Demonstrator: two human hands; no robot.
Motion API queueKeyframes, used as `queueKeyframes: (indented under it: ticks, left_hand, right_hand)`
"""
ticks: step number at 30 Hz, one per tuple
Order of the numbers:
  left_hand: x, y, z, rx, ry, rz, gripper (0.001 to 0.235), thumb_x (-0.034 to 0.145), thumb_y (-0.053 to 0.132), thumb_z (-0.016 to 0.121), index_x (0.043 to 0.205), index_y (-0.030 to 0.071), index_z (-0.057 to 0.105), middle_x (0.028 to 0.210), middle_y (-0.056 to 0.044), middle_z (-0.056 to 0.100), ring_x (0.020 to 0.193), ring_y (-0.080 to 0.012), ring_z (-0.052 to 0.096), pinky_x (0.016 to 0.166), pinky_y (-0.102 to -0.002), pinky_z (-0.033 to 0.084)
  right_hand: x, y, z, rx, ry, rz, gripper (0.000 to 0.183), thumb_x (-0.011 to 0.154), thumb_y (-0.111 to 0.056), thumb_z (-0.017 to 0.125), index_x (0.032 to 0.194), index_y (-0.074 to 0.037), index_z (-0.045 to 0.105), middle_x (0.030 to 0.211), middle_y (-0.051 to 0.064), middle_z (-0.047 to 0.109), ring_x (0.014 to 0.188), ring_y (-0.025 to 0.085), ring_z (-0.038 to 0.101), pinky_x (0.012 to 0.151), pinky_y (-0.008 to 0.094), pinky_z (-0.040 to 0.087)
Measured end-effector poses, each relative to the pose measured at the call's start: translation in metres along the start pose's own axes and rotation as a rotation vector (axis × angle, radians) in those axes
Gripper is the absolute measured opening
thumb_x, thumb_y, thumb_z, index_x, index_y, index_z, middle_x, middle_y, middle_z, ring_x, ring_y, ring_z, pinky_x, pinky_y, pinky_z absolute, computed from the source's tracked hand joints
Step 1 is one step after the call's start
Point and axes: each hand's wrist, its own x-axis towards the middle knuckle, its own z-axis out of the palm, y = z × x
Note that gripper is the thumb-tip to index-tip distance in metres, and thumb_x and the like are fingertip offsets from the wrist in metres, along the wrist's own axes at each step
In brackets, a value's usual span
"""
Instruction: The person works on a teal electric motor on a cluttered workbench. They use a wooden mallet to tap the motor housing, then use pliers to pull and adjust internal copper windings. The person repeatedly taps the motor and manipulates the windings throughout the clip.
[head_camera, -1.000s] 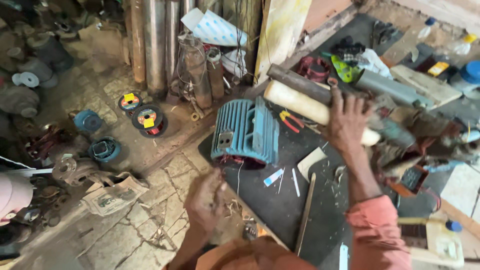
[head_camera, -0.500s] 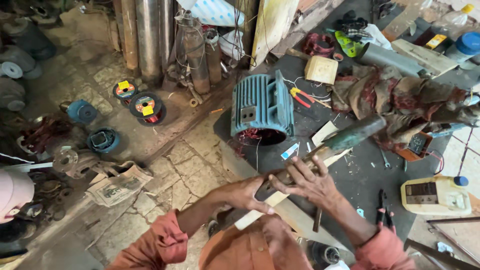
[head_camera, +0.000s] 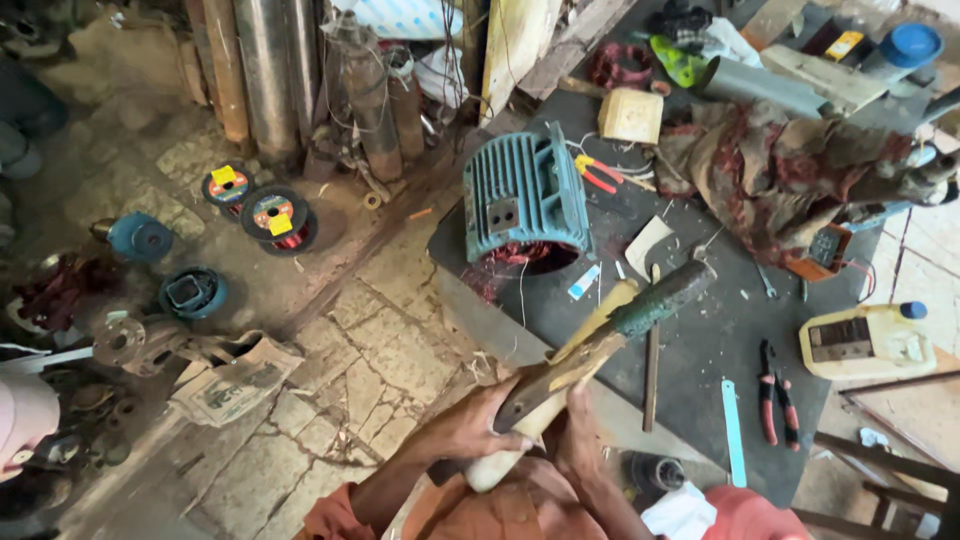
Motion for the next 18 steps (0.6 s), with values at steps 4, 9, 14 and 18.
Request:
queueKeyframes:
  ticks: [4, 9, 14, 18]
  left_hand:
    - [-0.015, -0.009, 0.009, 0.094, 0.127, -0.189, 0.087, 0.083, 0.035, 0.082, 0.149, -0.002, 0.038, 0.134, -0.023, 0.062, 0.123, -0.0314, 0.063, 0.104, -0.043, 0.050]
    - [-0.043, -0.015, 0.013, 0.153, 0.234, -0.534, 0.066, 0.088, 0.038, 0.078, 0.132, 0.003, 0.044, 0.098, -0.011, 0.065, 0.087, -0.0223, 0.068, 0.076, -0.041, 0.062]
    - [-0.061, -0.015, 0.037, -0.601, 0.355, -0.623, 0.047, 0.096, 0.035, 0.065, 0.133, 0.010, 0.051, 0.071, -0.004, 0.058, 0.051, -0.0136, 0.058, 0.045, -0.032, 0.050]
    - [-0.044, -0.026, 0.049, -0.872, 0.502, -0.663, 0.040, 0.098, 0.045, 0.055, 0.125, 0.016, 0.052, 0.068, -0.006, 0.057, 0.042, -0.0174, 0.055, 0.039, -0.033, 0.046]
  right_hand:
    - [0.000, 0.004, 0.008, -0.093, 0.194, -0.051, 0.043, 0.101, -0.033, 0.057, 0.135, -0.008, 0.049, 0.115, 0.011, 0.064, 0.104, 0.024, 0.062, 0.090, 0.042, 0.054]
    - [0.013, -0.054, 0.012, -0.451, 0.235, -0.258, 0.046, 0.101, -0.031, 0.063, 0.127, 0.003, 0.047, 0.096, 0.021, 0.065, 0.076, 0.029, 0.068, 0.062, 0.043, 0.058]
    - [0.005, -0.108, -0.005, -0.836, -0.085, -0.421, 0.057, 0.094, -0.025, 0.069, 0.139, -0.004, 0.041, 0.100, 0.015, 0.063, 0.077, 0.022, 0.068, 0.065, 0.037, 0.059]
    - [-0.003, -0.105, -0.003, -1.263, 0.022, -0.381, 0.075, 0.086, -0.021, 0.075, 0.148, -0.004, 0.036, 0.103, 0.015, 0.065, 0.079, 0.023, 0.069, 0.067, 0.037, 0.059]
